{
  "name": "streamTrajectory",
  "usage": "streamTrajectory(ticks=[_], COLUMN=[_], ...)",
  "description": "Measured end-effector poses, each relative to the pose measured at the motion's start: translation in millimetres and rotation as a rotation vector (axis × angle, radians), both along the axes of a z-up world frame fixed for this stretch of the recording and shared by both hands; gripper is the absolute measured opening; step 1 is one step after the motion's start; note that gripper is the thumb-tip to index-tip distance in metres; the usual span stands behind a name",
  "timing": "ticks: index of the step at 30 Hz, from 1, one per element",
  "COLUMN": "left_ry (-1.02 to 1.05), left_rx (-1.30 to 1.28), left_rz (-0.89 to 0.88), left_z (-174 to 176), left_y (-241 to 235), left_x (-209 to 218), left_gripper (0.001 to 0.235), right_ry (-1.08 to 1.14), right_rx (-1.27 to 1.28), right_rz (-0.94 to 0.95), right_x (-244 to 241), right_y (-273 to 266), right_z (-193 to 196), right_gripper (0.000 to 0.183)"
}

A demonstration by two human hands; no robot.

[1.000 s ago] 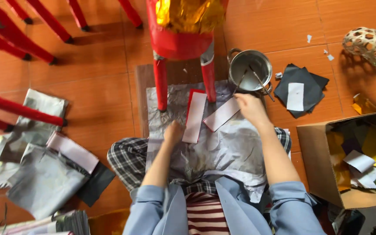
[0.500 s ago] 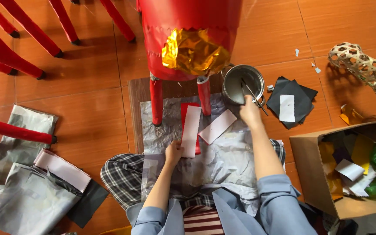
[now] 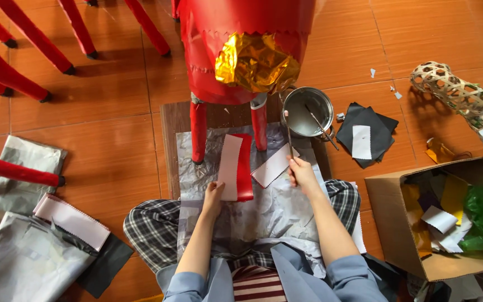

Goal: Decorating horse-shaped figures by cutting and gluing red paper strips onto them.

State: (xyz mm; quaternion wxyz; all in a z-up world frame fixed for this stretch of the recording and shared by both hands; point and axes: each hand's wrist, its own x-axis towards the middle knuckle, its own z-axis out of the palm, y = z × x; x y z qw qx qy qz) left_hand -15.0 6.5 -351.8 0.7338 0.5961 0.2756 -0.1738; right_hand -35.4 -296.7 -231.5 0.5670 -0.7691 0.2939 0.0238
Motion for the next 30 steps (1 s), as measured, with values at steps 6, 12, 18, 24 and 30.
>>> streamTrajectory(ticks=[6, 12, 18, 24, 30], left_ry=[0.179, 0.129, 0.229, 0.274, 0.268], left_rx=[-0.304, -0.481, -0.461, -0.45, -0.423], left_rz=[-0.035, 0.16, 0.114, 0.047, 0.0], left_z=[-49.8, -52.7, -72.9, -64.4, -62.5], left_y=[-4.3, 3.2, -3.8, -3.0, -2.6], left_x=[-4.1, -2.2, -5.2, -6.2, -6.2], left_gripper=[0.034, 0.025, 0.031, 0.04, 0.045], right_ry=[0.226, 0.013, 0.013, 0.282, 0.175], right_rx=[1.023, 1.057, 0.678, 0.247, -0.881], right_rz=[-0.146, -0.061, 0.196, 0.196, 0.751], right_x=[3.0, -25.8, -54.9, -7.8, 41.4], right_y=[-15.4, -14.1, 14.6, 85.0, 122.6], right_z=[-16.8, 32.5, 84.1, 26.6, -13.4], right_gripper=[0.039, 0.04, 0.041, 0.03, 0.034])
